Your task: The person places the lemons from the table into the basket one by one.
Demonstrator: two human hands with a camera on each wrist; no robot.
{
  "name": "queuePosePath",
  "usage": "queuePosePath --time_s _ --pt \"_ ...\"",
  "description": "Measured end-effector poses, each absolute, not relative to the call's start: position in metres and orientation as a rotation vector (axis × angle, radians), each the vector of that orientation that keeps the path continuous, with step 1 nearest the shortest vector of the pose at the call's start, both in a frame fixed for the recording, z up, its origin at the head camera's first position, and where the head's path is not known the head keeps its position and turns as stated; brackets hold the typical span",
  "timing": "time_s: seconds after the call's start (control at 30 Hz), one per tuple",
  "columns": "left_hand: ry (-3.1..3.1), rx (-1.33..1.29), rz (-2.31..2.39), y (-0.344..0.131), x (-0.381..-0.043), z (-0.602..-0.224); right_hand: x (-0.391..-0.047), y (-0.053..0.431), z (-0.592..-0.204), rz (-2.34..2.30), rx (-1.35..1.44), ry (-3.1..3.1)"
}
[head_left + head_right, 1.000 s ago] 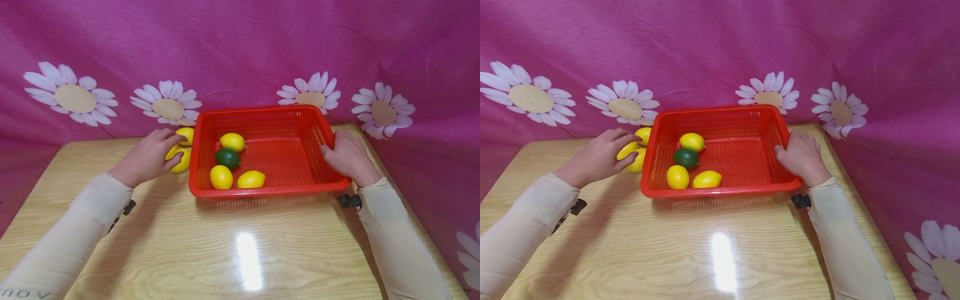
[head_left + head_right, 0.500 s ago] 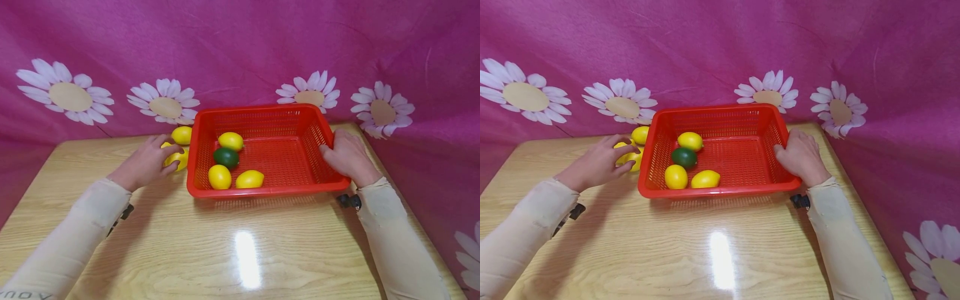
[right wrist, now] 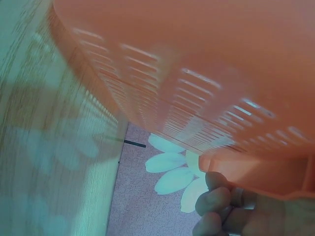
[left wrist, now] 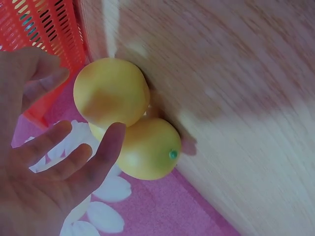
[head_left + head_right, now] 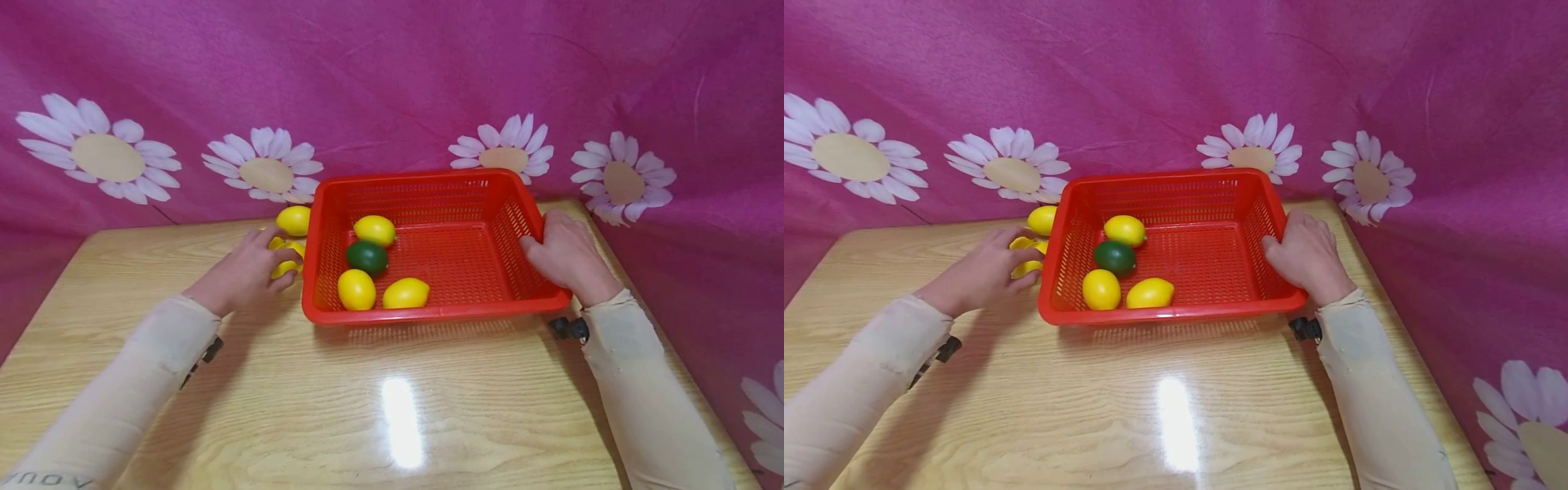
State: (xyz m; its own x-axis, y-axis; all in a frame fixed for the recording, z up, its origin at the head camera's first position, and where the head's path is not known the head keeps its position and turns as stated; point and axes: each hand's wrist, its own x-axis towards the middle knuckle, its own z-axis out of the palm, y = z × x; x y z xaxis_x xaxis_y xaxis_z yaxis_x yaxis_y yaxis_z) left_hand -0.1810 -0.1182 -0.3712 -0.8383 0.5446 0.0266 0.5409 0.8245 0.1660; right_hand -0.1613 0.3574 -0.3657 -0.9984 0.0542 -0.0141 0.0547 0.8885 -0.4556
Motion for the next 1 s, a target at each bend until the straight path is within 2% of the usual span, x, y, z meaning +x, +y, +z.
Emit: queuePosePath --time_s 0.57,1.0 --pt "2.932 0.816 0.203 -0.112 -0.186 -0.381 -0.161 0.357 -0.366 -0.765 0.114 3.017" --pt "2.924 0.899 0.210 -0.111 -0.190 -0.388 -0.161 0.357 -0.367 -0.779 0.108 3.033"
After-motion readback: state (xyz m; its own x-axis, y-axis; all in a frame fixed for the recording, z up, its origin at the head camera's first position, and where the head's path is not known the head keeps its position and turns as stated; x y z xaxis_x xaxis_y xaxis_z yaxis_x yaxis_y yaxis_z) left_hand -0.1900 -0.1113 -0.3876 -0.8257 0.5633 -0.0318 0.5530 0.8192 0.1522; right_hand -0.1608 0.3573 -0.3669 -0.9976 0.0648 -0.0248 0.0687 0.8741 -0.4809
